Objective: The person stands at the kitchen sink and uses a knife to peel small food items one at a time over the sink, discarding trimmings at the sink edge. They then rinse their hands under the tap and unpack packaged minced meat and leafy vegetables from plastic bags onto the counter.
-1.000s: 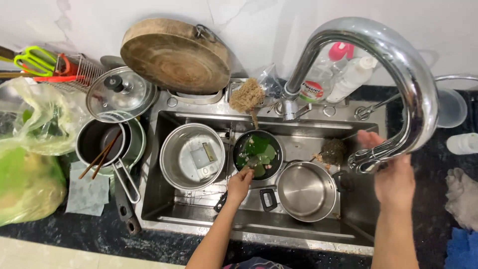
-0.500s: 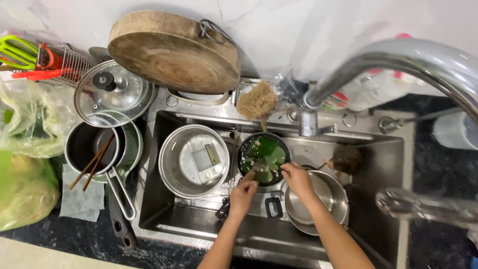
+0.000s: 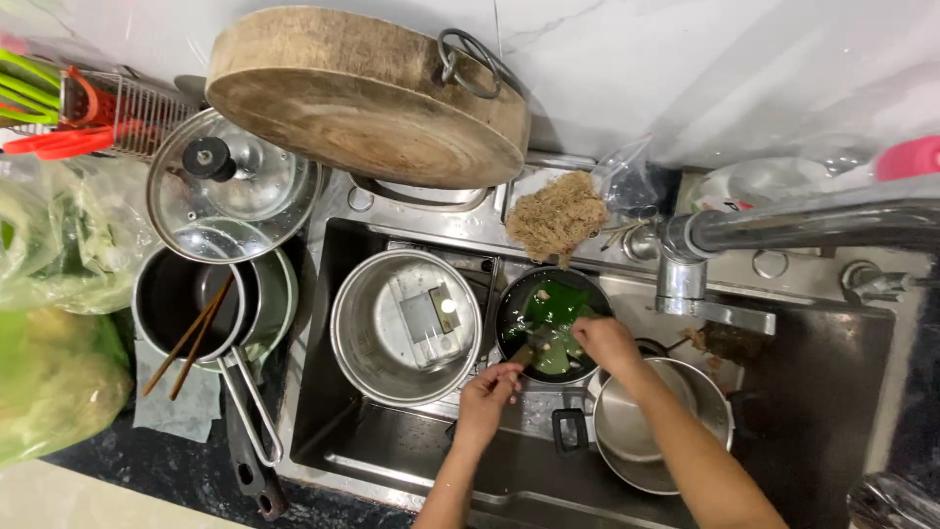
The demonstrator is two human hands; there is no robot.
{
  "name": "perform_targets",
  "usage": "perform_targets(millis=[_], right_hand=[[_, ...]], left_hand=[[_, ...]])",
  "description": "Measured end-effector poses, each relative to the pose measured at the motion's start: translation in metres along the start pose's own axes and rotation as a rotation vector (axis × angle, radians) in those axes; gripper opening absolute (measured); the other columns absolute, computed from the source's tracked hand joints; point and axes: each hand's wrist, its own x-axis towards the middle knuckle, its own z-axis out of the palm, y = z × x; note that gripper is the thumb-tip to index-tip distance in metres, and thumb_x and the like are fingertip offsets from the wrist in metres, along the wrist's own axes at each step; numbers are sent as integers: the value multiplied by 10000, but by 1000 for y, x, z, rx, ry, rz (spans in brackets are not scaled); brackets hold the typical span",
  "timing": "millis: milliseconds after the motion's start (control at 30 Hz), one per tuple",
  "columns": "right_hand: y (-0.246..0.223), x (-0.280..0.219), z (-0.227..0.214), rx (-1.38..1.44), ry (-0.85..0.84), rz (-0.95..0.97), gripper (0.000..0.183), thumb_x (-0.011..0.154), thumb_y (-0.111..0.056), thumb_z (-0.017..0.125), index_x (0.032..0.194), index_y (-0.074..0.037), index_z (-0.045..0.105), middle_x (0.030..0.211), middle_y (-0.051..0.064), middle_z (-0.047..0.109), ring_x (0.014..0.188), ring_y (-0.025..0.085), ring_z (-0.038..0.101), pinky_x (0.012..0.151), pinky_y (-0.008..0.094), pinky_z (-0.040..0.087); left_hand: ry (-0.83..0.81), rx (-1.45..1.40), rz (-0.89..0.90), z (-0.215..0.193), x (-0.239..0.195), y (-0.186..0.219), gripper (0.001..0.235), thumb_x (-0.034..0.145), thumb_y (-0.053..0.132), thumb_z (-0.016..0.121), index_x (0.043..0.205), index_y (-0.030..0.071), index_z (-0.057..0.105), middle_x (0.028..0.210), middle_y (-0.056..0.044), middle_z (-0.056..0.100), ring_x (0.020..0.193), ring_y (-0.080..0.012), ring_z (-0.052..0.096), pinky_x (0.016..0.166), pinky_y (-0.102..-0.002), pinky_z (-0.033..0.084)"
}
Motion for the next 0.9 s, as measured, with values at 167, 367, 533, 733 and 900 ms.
perform_targets(millis=[167,367,533,733,900], right_hand=[[7,-79,-146,856,-144,385,268,882,-251,730,1139,-178,722,1054,-14,763,932,175,757,828,360,626],[104,-153,-99,102,277,597,351,948,-281,704,1240,-86,724,1133,172,720,1010,336,680,879,454,550],[79,-165,-81,1232,612,630,306,983,-189,632,1204,13,695,1055,155,733,963,310,697,882,453,565],[52,-164,-43,2312,737,261,296,1007,-166,582,1215,40,622,1131,175,680,1095,317,652,1000,456,534],[-4,-204,-96,2479,888,229,513,1010,-293,526,1337,102,536,1340,226,609,1279,344,590,1140,457,483]], left_hand=[[-62,-153,-24,7,4,18,271,1022,186,598,1157,4,747,880,-11,716,733,-77,605,705,-209,516],[-72,-80,108,40,-2,39,271,1014,167,600,1158,-12,743,945,-37,729,801,-100,632,745,-248,512],[-37,194,739,114,-57,180,276,1046,140,571,1247,-4,692,1217,-126,699,1125,-256,652,982,-353,498],[-182,526,1005,191,-73,260,360,1082,209,494,1377,55,631,1368,-144,664,1280,-317,622,1086,-388,470],[-246,692,828,198,-82,219,365,1095,302,466,1264,117,733,1250,-80,760,1187,-243,700,1038,-347,545]])
